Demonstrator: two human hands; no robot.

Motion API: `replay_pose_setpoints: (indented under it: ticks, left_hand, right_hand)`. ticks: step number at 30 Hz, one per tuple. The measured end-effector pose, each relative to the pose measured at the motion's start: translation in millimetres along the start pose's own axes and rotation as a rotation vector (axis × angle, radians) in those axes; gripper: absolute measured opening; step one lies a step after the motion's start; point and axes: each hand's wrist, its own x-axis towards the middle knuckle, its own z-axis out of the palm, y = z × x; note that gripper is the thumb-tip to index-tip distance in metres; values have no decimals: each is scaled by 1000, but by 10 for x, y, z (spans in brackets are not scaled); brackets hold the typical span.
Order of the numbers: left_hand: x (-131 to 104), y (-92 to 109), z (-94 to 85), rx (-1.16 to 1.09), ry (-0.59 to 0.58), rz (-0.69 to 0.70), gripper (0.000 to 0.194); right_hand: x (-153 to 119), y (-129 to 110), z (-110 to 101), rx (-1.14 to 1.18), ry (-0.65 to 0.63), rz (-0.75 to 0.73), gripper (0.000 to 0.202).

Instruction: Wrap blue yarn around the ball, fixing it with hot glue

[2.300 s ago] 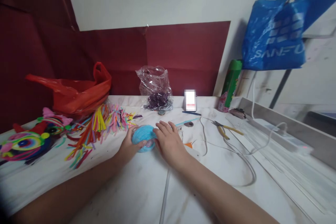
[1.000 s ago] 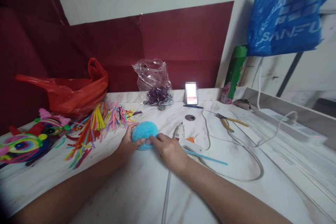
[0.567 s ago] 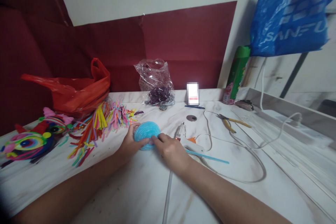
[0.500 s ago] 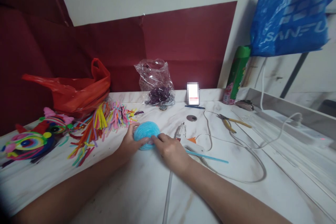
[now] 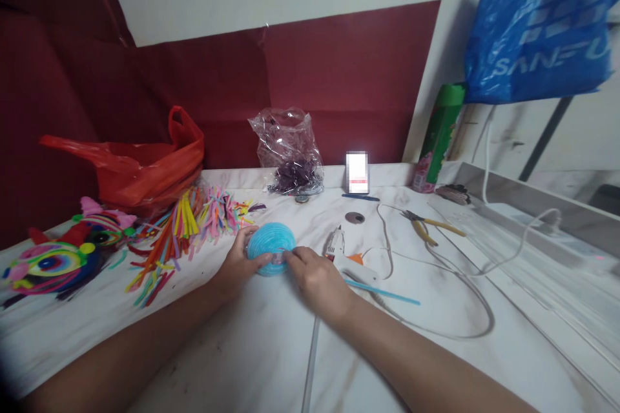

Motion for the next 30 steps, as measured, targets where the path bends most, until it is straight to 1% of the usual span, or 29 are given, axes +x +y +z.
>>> replay_pose_setpoints:
  ticks: [6, 9, 16, 18, 20, 22, 25, 30]
  left_hand:
    - [-29, 51, 12, -14, -30, -37, 83]
    - [-40, 68, 13, 19, -46, -32, 81]
    - [-45, 135, -4, 125, -5, -4, 70]
    - [-52, 169, -9, 141, 1, -23, 72]
    - [-63, 203, -11, 156, 1, -44, 77]
    - [-74, 233, -9, 166, 5, -56, 79]
    - [-80, 261, 0, 181, 6, -47, 76]
    - [-67, 251, 5, 185, -29, -5, 70]
  right_hand:
    - [1, 38, -13, 34, -31, 23, 39]
    - [6, 34, -14, 10, -31, 16, 38]
    - [20, -39, -36, -52, 1, -50, 36]
    - [14, -54, -21, -47, 15, -59, 36]
    - [7, -63, 4, -15, 43, -33, 33]
    - [5, -66, 26, 35, 80, 41, 26]
    - [17, -65, 35, 129, 105, 129, 17]
    - [48, -63, 29, 238, 110, 134, 17]
